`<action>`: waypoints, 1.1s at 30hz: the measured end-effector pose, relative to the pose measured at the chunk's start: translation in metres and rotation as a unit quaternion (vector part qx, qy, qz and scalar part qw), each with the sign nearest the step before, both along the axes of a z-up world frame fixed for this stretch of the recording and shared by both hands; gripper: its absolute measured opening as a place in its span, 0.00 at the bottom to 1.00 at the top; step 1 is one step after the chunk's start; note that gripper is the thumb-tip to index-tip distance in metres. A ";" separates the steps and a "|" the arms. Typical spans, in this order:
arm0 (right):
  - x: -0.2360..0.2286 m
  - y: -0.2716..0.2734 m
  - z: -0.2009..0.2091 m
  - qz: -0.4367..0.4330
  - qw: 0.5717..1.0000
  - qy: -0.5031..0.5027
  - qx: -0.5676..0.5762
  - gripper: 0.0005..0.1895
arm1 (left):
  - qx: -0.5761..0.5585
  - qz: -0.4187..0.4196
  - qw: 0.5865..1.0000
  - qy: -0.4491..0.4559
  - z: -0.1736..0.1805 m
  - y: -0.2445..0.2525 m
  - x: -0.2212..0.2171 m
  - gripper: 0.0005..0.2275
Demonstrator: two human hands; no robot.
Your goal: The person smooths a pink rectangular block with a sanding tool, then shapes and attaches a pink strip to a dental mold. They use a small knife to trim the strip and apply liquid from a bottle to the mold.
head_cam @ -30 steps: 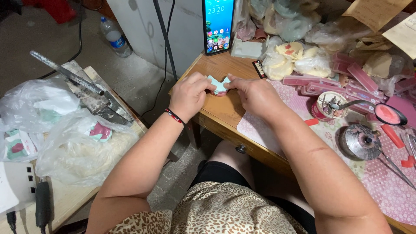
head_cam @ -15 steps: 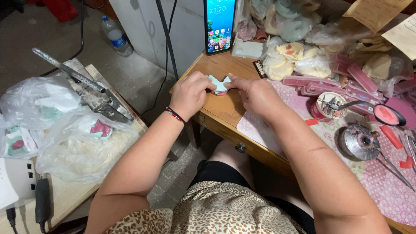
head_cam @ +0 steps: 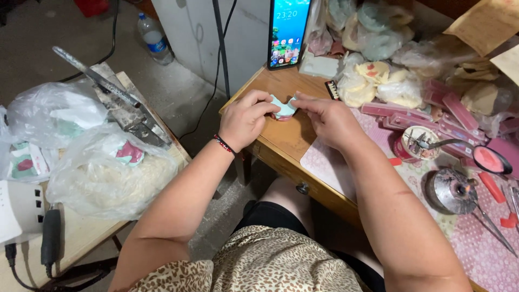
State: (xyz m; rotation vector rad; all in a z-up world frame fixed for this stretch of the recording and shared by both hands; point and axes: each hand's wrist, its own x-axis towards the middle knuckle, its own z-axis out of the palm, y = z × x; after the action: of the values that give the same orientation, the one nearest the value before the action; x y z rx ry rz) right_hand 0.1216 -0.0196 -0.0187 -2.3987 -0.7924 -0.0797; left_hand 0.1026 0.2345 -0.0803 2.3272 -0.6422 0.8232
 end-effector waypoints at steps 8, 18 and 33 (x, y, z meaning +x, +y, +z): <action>0.000 0.001 -0.007 -0.015 1.000 0.008 -0.025 0.25 | -0.042 -0.015 0.999 0.005 -0.004 -0.004 0.003 0.18; -0.008 0.011 0.006 -0.017 0.999 -0.022 -0.043 0.21 | -0.036 -0.030 0.999 0.009 0.000 -0.003 0.004 0.18; -0.030 0.016 0.034 0.096 0.994 0.025 -0.048 0.44 | -0.046 0.036 0.998 -0.027 -0.021 -0.007 -0.061 0.25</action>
State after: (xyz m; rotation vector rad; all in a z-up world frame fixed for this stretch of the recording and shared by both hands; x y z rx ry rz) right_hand 0.0912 -0.0034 0.0153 -2.3902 -1.0192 0.0969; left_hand 0.0412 0.2272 -0.1011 2.2628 -0.5336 0.9313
